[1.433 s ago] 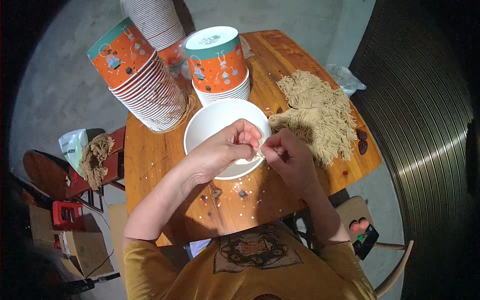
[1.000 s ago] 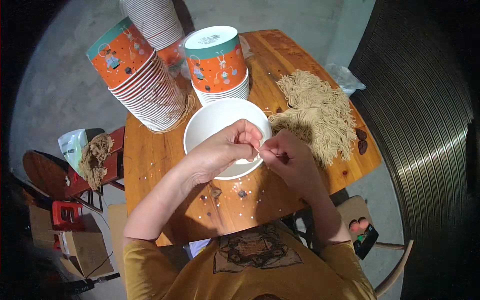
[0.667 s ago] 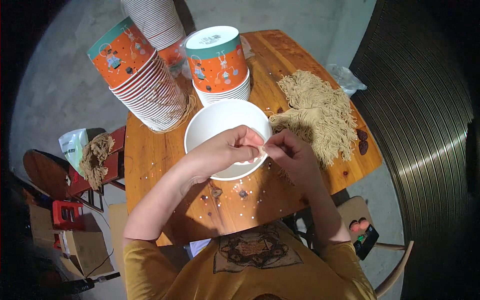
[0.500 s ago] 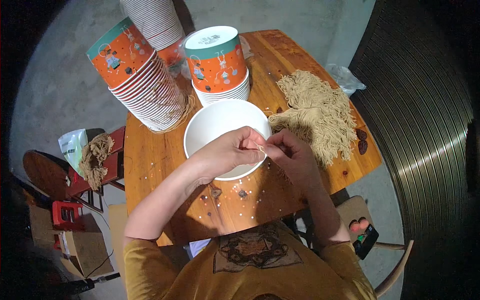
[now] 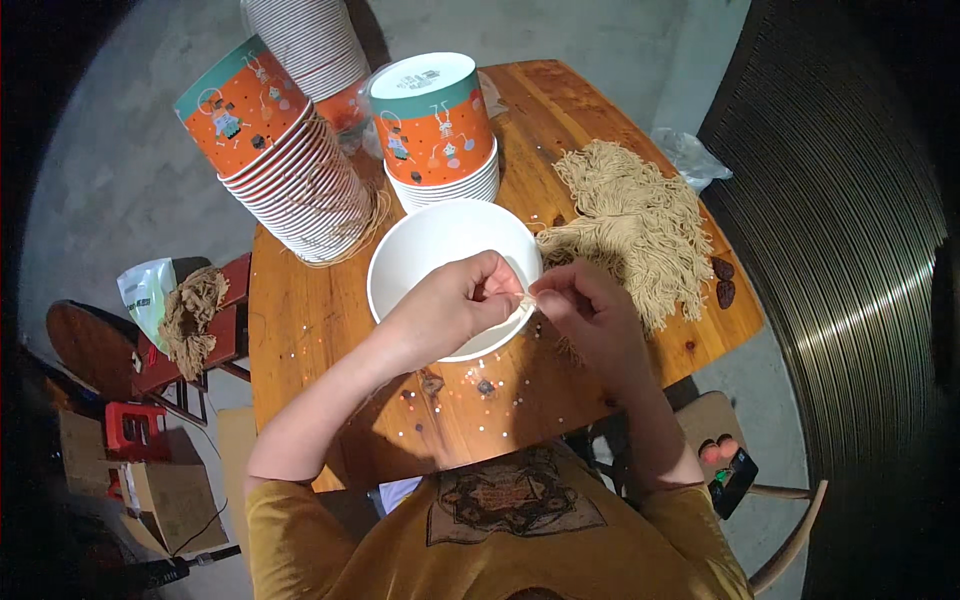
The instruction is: Portioning out and packaging dry fibrous material into paper cups using a small stick tool.
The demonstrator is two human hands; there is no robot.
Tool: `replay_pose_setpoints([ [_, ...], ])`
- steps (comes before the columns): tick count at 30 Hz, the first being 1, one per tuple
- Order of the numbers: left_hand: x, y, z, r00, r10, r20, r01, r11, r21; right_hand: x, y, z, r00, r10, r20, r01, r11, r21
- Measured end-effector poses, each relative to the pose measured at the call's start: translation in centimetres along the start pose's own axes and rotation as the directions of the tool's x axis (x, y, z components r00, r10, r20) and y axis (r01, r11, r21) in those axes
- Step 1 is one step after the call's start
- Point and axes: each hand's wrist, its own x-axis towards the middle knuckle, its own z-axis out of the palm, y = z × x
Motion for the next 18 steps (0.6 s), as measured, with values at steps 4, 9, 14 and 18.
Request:
replay_pose_setpoints([
  [4, -0.2, 0.6, 0.1, 1.000, -0.023, -0.001, 0.023, 1.000, -0.001, -0.4, -0.9, -0.2, 0.991, -0.126, 0.042, 0.133, 0.954, -0.269],
  [9, -0.6, 1.2, 0.3, 1.000, -0.023, 0.017, 0.023, 0.999, 0.030, -0.9, -1.0, 0.1, 0.986, -0.169, 0.013, 0.164, 0.935, -0.314],
  [14, -0.9, 1.2, 0.5, 0.973, 0.225, -0.053, -0.183, 0.890, 0.418, -1.0, -0.8, 0.5, 0.981, -0.185, -0.056, 0.162, 0.944, -0.286],
  [18, -0.9, 0.8, 0.9, 0.926, 0.362, -0.106, -0.271, 0.834, 0.480, -0.9, -0.8, 0.5, 0.980, -0.191, -0.053, 0.168, 0.943, -0.286],
])
